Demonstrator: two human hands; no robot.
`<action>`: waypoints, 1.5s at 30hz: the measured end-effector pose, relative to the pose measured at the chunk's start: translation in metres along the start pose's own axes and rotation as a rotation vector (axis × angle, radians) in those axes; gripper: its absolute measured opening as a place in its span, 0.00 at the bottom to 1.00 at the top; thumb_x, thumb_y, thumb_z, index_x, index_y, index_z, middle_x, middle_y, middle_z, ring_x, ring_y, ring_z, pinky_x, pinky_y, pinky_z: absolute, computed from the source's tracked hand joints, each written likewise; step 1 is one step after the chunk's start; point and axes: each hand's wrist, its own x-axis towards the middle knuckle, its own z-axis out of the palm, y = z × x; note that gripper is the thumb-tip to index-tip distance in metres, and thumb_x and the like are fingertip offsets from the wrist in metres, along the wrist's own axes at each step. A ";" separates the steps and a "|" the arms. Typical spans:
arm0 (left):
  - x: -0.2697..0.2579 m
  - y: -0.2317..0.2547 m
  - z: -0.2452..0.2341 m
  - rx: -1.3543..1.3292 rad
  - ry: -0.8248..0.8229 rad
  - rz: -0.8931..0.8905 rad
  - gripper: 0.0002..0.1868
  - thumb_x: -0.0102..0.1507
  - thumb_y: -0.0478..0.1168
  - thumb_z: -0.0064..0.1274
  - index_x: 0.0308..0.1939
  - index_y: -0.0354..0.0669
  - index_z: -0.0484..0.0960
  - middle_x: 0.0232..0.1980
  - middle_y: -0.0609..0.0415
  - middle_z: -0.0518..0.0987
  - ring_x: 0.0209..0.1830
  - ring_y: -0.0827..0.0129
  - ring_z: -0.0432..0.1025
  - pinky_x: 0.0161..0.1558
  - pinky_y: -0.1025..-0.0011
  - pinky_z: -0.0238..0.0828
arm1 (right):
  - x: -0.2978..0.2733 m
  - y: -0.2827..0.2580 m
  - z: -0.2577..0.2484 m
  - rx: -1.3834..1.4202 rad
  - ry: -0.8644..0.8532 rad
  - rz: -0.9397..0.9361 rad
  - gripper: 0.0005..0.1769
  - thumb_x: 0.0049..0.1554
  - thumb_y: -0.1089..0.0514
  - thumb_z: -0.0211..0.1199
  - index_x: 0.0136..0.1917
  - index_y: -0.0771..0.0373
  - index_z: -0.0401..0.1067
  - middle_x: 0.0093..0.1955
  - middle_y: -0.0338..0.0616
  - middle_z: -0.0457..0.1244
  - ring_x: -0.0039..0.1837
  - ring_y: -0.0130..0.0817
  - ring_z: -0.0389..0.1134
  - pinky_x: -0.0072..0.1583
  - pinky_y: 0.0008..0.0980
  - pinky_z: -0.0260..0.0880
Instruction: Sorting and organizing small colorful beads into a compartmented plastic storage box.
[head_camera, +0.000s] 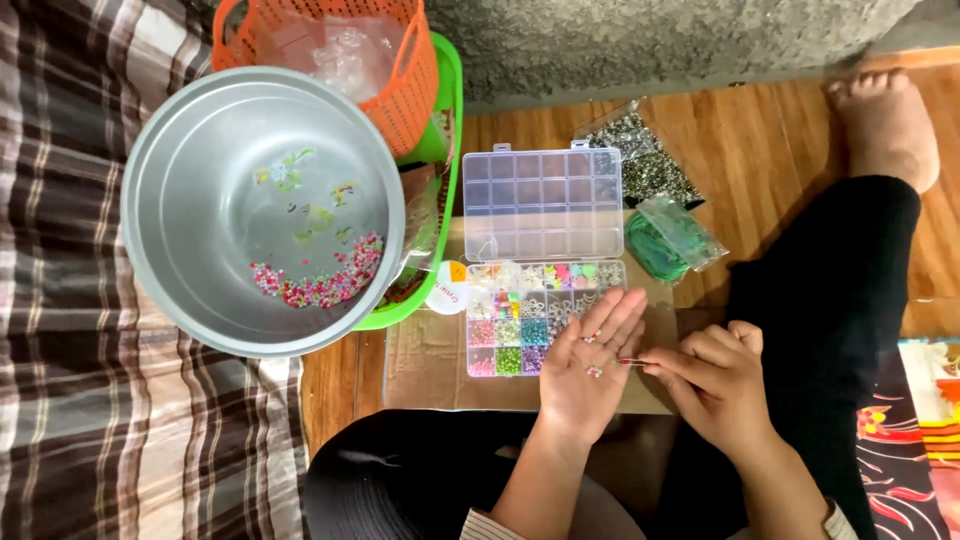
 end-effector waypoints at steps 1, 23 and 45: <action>0.002 -0.003 -0.001 -0.014 0.011 0.016 0.28 0.74 0.51 0.36 0.70 0.35 0.72 0.73 0.43 0.71 0.80 0.59 0.59 0.79 0.63 0.48 | -0.001 0.003 -0.003 0.008 0.003 0.016 0.09 0.49 0.58 0.71 0.46 0.49 0.81 0.33 0.29 0.57 0.39 0.28 0.55 0.57 0.35 0.49; -0.003 0.009 0.002 -0.049 -0.019 0.105 0.28 0.74 0.50 0.39 0.69 0.32 0.72 0.74 0.41 0.69 0.81 0.58 0.56 0.82 0.62 0.43 | -0.001 0.022 -0.022 0.054 -0.098 0.046 0.12 0.46 0.58 0.72 0.46 0.51 0.81 0.34 0.28 0.62 0.39 0.26 0.59 0.57 0.33 0.50; -0.011 0.014 0.004 -0.057 -0.062 0.106 0.27 0.75 0.50 0.36 0.69 0.33 0.72 0.74 0.41 0.70 0.81 0.59 0.57 0.82 0.62 0.43 | -0.004 0.026 -0.009 0.031 -0.147 0.045 0.05 0.44 0.54 0.74 0.37 0.47 0.83 0.30 0.25 0.61 0.37 0.25 0.59 0.57 0.34 0.50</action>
